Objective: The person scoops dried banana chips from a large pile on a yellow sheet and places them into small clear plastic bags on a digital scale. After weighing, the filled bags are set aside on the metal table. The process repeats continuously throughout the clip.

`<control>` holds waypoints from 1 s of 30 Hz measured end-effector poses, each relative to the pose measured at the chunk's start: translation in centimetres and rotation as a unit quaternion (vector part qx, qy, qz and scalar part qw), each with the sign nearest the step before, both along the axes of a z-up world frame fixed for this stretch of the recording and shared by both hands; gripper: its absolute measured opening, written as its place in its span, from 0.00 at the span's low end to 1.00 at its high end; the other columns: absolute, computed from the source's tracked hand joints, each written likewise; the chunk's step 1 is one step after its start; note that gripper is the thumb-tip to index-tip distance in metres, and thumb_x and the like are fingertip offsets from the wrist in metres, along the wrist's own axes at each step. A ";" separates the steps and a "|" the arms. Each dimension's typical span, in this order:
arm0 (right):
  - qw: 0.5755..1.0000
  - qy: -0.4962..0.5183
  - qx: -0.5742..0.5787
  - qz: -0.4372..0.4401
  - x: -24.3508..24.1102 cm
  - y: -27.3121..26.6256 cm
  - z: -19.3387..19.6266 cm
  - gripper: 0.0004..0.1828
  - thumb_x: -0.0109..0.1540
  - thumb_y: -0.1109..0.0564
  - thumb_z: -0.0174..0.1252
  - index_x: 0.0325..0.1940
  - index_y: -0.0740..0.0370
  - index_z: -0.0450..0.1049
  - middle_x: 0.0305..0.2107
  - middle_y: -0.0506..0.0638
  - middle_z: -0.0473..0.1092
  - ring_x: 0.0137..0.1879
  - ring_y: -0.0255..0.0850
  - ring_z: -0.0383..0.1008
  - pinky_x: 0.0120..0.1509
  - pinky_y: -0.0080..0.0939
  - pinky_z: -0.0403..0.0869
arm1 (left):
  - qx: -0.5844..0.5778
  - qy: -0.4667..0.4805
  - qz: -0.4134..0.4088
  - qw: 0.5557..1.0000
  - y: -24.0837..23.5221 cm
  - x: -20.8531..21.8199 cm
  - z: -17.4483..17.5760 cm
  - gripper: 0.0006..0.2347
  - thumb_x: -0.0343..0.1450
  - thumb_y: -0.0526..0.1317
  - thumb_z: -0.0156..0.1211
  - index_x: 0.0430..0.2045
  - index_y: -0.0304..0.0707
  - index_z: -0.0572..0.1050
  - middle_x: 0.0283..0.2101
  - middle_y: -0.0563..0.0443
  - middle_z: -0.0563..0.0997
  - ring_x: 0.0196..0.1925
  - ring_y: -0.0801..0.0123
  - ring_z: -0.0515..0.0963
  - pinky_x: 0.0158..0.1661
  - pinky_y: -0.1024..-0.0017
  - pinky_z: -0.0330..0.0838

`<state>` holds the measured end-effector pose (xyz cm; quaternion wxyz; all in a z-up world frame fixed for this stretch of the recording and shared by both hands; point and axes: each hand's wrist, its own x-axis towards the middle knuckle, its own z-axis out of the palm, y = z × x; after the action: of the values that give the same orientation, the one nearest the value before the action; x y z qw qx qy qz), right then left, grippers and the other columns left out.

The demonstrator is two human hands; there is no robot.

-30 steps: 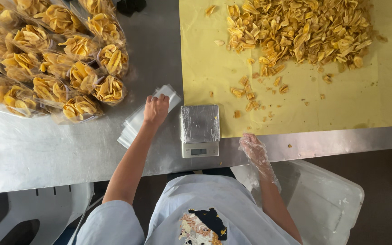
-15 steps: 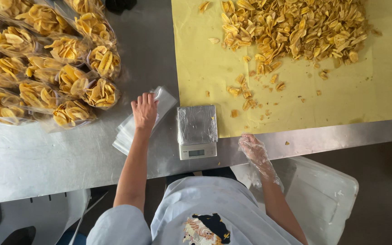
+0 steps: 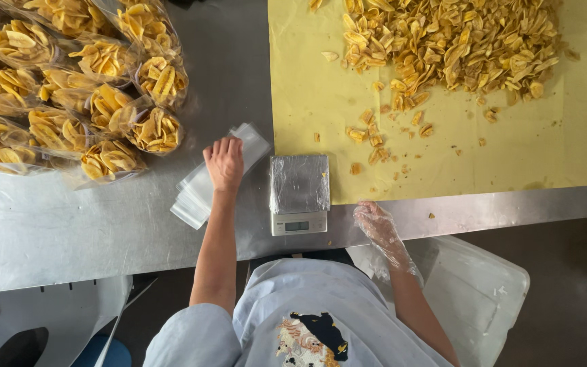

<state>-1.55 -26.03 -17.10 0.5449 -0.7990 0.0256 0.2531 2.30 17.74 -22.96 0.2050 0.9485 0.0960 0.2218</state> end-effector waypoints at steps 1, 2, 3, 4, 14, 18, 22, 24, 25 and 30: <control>1.000 -0.006 -0.002 0.005 0.2 0.4 0.4 0.17 0.65 0.61 0.61 0.58 0.65 0.72 0.38 0.45 0.73 0.42 0.29 0.70 0.48 0.30 0.73 | -0.009 0.012 -0.014 1.000 0.0 0.1 -0.2 0.07 0.69 0.32 0.63 0.37 0.45 0.76 0.43 0.61 0.80 0.49 0.67 0.78 0.54 0.59 0.65; 1.000 -0.012 -0.005 0.010 0.2 0.8 0.9 0.17 0.65 0.61 0.61 0.58 0.65 0.72 0.38 0.45 0.74 0.42 0.29 0.70 0.49 0.30 0.74 | -0.001 -0.007 -0.031 0.999 -0.1 0.1 -0.5 0.07 0.69 0.30 0.61 0.36 0.45 0.74 0.45 0.61 0.81 0.51 0.68 0.79 0.57 0.57 0.63; 0.999 -0.023 -0.020 0.016 0.3 1.2 1.4 0.17 0.64 0.61 0.61 0.57 0.65 0.72 0.37 0.45 0.74 0.42 0.29 0.71 0.48 0.30 0.74 | 0.007 -0.027 -0.049 0.998 -0.1 0.0 -0.7 0.08 0.69 0.29 0.59 0.35 0.45 0.73 0.46 0.62 0.81 0.53 0.70 0.79 0.59 0.55 0.61; 0.999 -0.033 -0.034 0.023 0.3 1.5 1.8 0.16 0.64 0.61 0.61 0.57 0.65 0.72 0.37 0.46 0.74 0.42 0.30 0.72 0.48 0.31 0.74 | 0.015 -0.046 -0.066 0.997 -0.2 -0.1 -1.0 0.08 0.68 0.28 0.56 0.34 0.46 0.71 0.48 0.63 0.82 0.55 0.71 0.80 0.62 0.53 0.59; 0.947 0.200 0.250 -0.033 4.2 5.8 -3.2 0.22 0.62 0.51 0.59 0.61 0.57 0.71 0.50 0.50 0.73 0.52 0.41 0.77 0.58 0.37 0.76 | -0.110 0.016 -0.106 0.988 0.7 0.3 -0.1 0.02 0.65 0.37 0.64 0.24 0.40 0.79 0.41 0.51 0.77 0.49 0.55 0.75 0.63 0.42 0.54; 0.906 0.307 0.291 0.016 9.3 15.4 -3.4 0.27 0.61 0.44 0.57 0.63 0.52 0.70 0.58 0.52 0.71 0.58 0.47 0.78 0.64 0.40 0.77 | -0.100 0.089 -0.041 0.990 0.0 1.5 0.4 0.04 0.67 0.37 0.64 0.22 0.38 0.81 0.41 0.50 0.81 0.50 0.56 0.77 0.62 0.43 0.58; 0.974 -0.021 0.219 0.049 10.3 23.4 0.5 0.20 0.66 0.54 0.60 0.61 0.65 0.76 0.55 0.54 0.74 0.59 0.41 0.74 0.64 0.37 0.74 | -0.110 -0.053 -0.178 0.976 -2.7 2.9 3.5 0.12 0.64 0.41 0.69 0.35 0.32 0.83 0.45 0.40 0.81 0.50 0.48 0.79 0.51 0.48 0.68; 0.923 0.094 0.366 -0.073 11.8 24.6 2.1 0.17 0.66 0.57 0.64 0.56 0.69 0.76 0.49 0.55 0.76 0.55 0.41 0.76 0.61 0.38 0.75 | -0.176 0.062 -0.129 0.974 -4.6 3.0 6.7 0.07 0.69 0.39 0.67 0.27 0.32 0.81 0.46 0.38 0.80 0.43 0.49 0.82 0.48 0.57 0.75; 0.920 0.052 0.382 -0.068 12.3 24.4 2.6 0.15 0.66 0.59 0.64 0.54 0.69 0.76 0.47 0.55 0.76 0.54 0.41 0.76 0.60 0.38 0.76 | -0.207 0.123 -0.100 0.965 -5.1 2.5 8.4 0.08 0.71 0.38 0.66 0.23 0.32 0.80 0.46 0.37 0.80 0.40 0.50 0.83 0.46 0.61 0.78; 0.937 0.094 0.324 -0.089 11.8 22.9 5.9 0.13 0.63 0.61 0.62 0.51 0.67 0.77 0.44 0.52 0.78 0.50 0.37 0.79 0.54 0.35 0.81 | -0.352 0.031 -0.088 0.931 -5.4 2.6 14.5 0.04 0.70 0.32 0.62 0.30 0.25 0.78 0.44 0.40 0.83 0.38 0.51 0.83 0.38 0.62 0.76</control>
<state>10.21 -3.17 -11.23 0.7894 -0.5463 0.0648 0.2725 4.88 12.32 -8.43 0.5417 0.8263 0.0905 0.1251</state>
